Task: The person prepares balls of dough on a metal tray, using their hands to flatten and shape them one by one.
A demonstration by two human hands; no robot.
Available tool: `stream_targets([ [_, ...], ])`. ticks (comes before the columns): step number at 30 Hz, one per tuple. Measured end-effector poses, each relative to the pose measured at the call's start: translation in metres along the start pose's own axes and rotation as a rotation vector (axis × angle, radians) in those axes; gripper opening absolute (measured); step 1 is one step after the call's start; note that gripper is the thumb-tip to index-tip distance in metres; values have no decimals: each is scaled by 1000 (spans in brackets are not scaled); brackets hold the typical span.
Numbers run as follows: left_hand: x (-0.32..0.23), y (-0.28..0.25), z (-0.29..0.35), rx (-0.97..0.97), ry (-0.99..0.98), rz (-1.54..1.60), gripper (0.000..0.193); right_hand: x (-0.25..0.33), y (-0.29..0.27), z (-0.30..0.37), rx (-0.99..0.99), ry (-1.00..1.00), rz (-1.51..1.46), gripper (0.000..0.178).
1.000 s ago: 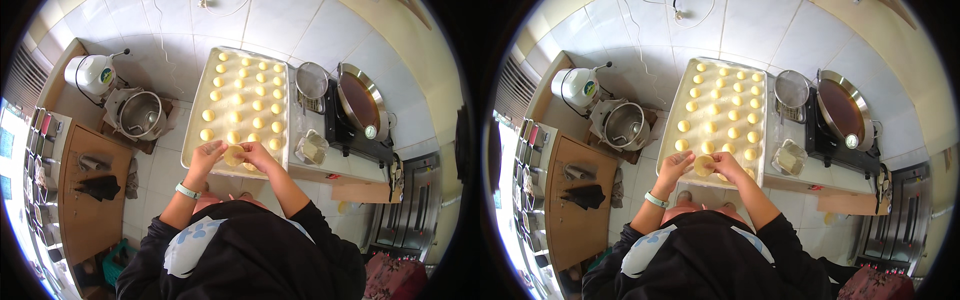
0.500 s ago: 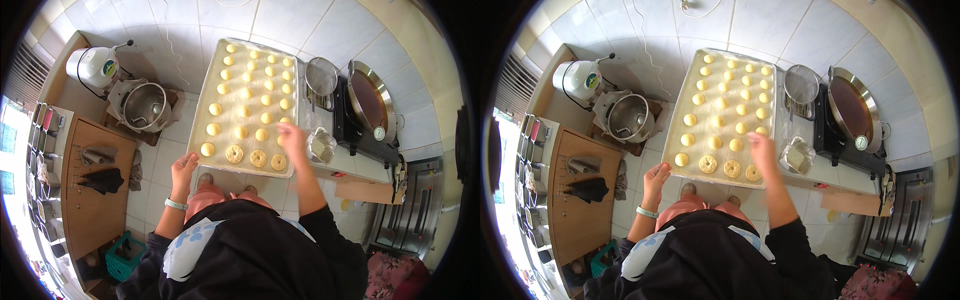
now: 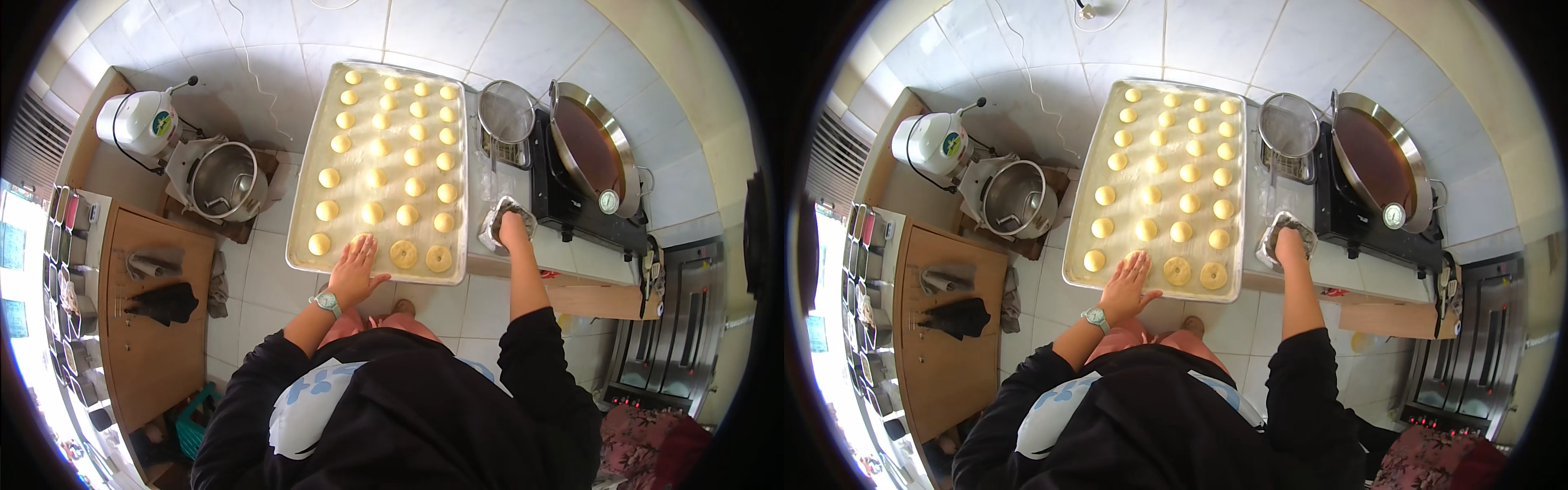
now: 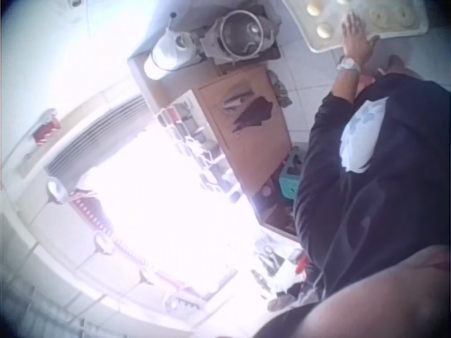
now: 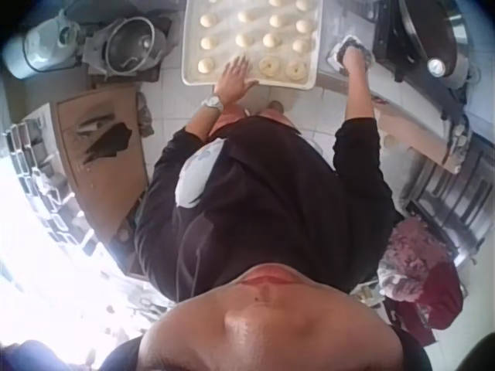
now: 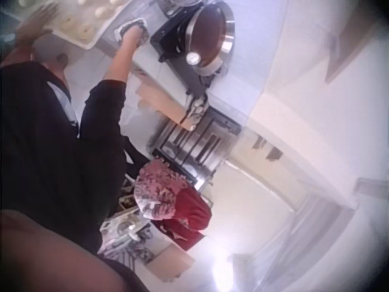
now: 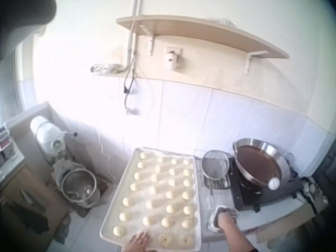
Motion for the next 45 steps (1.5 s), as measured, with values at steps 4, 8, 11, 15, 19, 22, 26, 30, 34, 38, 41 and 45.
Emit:
stream_targets([
  [4,3,3,6,-16,-49,8,75,35,-53,38,-44,-98,-60,15],
  [8,-10,-22,10,-173,-81,657,77,152,-72,100,-227,-505,-475,18],
  [11,7,-28,16,-341,-537,1978,84,249,-30,139,-119,-892,-445,44],
  [15,55,-56,59,-446,-466,2534,93,313,15,135,-51,-1088,-230,61],
  [19,101,-82,126,-972,-314,2493,89,344,30,119,-86,-1154,-82,70],
  [22,115,-82,178,-1176,-308,2473,85,344,55,118,-32,-1226,-8,71],
  [26,122,-62,227,-1390,-334,2479,78,343,57,119,18,-1238,25,70],
  [30,120,-40,244,-1511,-465,2504,70,347,51,117,-51,-1184,62,68],
  [34,121,-44,236,-1446,-499,2495,67,346,50,111,-48,-1188,4,62],
  [38,126,-47,233,-1390,-493,2470,64,336,23,98,-46,-1012,-237,43],
  [41,131,-42,231,-1359,-549,2470,61,332,23,99,-132,-942,-195,31],
  [45,136,-44,221,-1307,-613,2509,52,331,26,102,-87,-931,-81,29],
])
Point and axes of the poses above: each hand's wrist, its own z-axis away from the middle knuckle, its own y-axis out of the palm, x = y × z, the point moved 4 cm from there along -z, towards the middle knuckle, and after that the axes turned 5 degrees about z, right-handed, at the moved point
